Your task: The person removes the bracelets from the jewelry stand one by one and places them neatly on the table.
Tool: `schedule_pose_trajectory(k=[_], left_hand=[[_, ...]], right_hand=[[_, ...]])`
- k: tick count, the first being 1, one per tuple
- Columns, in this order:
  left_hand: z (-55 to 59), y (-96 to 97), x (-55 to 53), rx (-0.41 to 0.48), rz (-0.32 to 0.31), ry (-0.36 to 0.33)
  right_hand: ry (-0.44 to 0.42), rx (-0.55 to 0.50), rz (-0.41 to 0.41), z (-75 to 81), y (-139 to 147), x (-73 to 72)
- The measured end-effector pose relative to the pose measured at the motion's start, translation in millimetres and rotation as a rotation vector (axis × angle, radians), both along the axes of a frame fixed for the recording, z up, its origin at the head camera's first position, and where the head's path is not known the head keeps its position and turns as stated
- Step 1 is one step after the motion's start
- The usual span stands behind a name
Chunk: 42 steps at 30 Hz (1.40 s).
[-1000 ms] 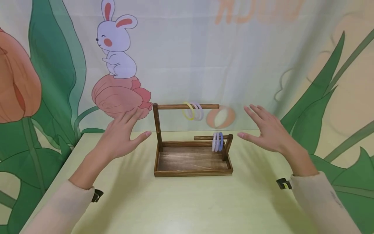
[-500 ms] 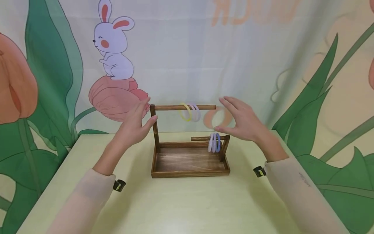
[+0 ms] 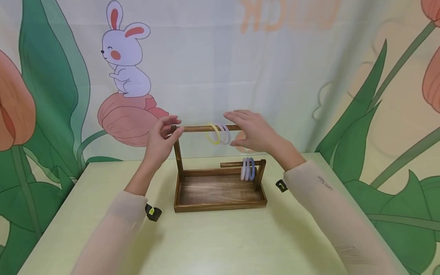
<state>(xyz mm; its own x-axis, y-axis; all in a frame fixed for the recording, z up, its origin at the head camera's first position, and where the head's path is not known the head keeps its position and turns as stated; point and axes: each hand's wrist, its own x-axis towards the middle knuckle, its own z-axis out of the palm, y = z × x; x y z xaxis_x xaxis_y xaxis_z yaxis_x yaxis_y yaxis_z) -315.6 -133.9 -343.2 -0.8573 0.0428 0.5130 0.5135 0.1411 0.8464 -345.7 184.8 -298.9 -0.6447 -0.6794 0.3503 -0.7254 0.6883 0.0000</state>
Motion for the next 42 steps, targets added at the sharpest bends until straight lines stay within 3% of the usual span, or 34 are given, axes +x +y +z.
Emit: schedule_pose_trajectory(k=[3, 10, 14, 22, 29, 36, 42], left_hand=[[0.3, 1.6, 1.8, 0.035, 0.005, -0.014], [-22.3, -3.1, -22.8, 0.082, 0.084, -0.103], [-18.4, -3.4, -21.3, 0.057, 0.094, -0.141], [-5.4, -4.3, -10.5, -0.027, 0.040, -0.142], [-10.9, -18.8, -17.8, -0.120, 0.021, -0.158], [-11.5, -20.3, -20.1, -0.117, 0.039, -0.150], [-11.1, -17.8, -19.9, -0.123, 0.050, -0.148]], right_hand=[[-0.019, 0.006, 0.016, -1.4, -10, -2.0], [-0.010, 0.045, 0.035, -8.3, -20, -5.9], [-0.039, 0.030, 0.029, -11.3, -20, -6.8], [-0.071, -0.017, 0.046, -12.8, -18, -11.7], [-0.101, -0.031, 0.034, -14.3, -15, -12.4], [-0.127, -0.083, 0.015, -14.2, -15, -9.4], [-0.074, -0.105, -0.014, -14.3, -19, -6.4]])
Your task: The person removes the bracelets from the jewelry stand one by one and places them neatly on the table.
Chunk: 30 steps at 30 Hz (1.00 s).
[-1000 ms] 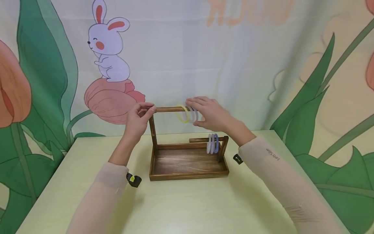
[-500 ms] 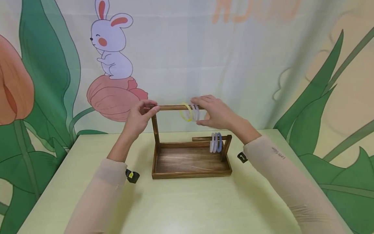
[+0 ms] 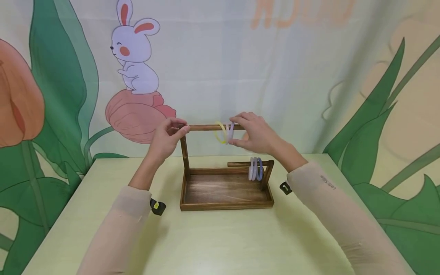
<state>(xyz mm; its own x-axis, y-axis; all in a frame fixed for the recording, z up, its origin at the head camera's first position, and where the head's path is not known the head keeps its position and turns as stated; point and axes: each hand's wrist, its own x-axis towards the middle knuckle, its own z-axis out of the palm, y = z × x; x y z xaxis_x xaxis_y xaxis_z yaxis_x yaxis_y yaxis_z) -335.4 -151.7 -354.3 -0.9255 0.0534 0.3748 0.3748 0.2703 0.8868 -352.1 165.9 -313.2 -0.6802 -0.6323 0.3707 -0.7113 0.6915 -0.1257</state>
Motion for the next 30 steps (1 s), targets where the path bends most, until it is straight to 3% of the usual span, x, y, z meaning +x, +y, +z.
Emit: schedule_pose_trajectory(k=[21, 30], left_hand=[[-2.2, 4.4, -0.1, -0.020, -0.001, -0.030], [0.0, 5.3, -1.4, -0.029, 0.010, -0.028]], right_hand=[[-0.081, -0.086, -0.070, -11.4, -2, 1.7], [-0.062, -0.085, -0.107, -11.9, -7, 0.8]])
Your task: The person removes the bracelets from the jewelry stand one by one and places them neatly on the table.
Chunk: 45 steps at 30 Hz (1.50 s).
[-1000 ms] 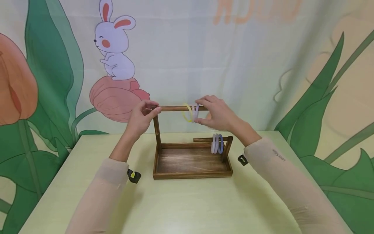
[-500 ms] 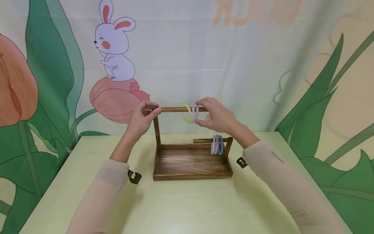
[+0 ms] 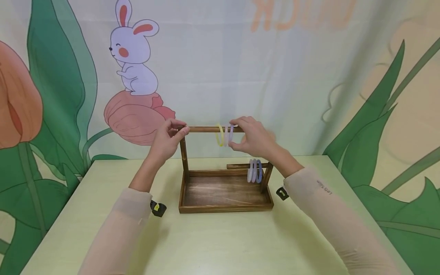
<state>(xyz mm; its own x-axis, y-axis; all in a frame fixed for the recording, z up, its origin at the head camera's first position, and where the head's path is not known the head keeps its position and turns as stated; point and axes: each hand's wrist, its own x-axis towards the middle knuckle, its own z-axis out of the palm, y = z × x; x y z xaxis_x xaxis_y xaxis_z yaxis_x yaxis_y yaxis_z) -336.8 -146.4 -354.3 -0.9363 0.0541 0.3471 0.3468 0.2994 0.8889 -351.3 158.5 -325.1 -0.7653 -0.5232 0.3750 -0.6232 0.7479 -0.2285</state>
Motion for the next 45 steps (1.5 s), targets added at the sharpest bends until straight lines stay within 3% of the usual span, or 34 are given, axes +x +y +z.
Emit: schedule_pose_trajectory(k=[11, 19, 45], left_hand=[[-3.4, -0.3, -2.7, 0.016, -0.009, 0.008], [0.5, -0.2, -0.7, -0.001, -0.018, 0.012], [-0.7, -0.8, -0.1, -0.020, -0.028, 0.027]], right_hand=[[-0.015, -0.039, 0.013, -2.4, -1.4, 0.3], [-0.010, -0.041, 0.022, -0.1, -2.5, -2.0], [0.017, 0.080, -0.016, 6.9, -2.9, 4.1]])
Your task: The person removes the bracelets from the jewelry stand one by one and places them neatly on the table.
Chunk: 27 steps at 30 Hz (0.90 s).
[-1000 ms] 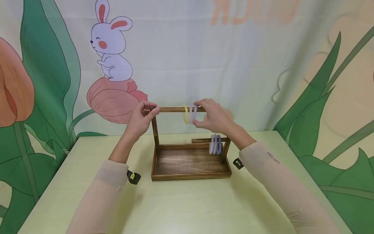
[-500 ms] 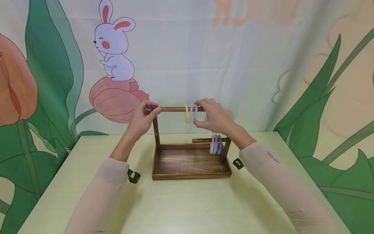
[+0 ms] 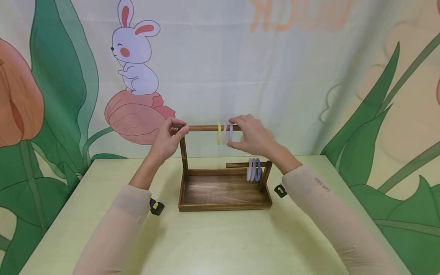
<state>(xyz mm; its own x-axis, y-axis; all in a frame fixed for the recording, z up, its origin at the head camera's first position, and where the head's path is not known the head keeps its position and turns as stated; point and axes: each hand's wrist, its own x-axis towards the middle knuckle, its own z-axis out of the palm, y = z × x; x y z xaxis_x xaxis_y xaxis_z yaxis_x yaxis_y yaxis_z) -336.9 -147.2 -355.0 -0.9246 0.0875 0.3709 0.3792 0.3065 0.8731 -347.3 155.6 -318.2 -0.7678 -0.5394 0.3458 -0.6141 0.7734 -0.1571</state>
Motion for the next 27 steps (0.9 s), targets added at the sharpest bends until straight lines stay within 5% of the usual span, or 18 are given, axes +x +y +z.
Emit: schedule_pose_trajectory(k=[11, 27], left_hand=[[-1.5, -0.1, -0.4, -0.007, 0.003, 0.016], [0.7, -0.6, 0.3, -0.010, -0.006, 0.017]], right_hand=[[-0.025, -0.041, 0.015, 6.8, 10, -2.7], [0.000, -0.131, -0.013, 8.0, 63, -1.6]])
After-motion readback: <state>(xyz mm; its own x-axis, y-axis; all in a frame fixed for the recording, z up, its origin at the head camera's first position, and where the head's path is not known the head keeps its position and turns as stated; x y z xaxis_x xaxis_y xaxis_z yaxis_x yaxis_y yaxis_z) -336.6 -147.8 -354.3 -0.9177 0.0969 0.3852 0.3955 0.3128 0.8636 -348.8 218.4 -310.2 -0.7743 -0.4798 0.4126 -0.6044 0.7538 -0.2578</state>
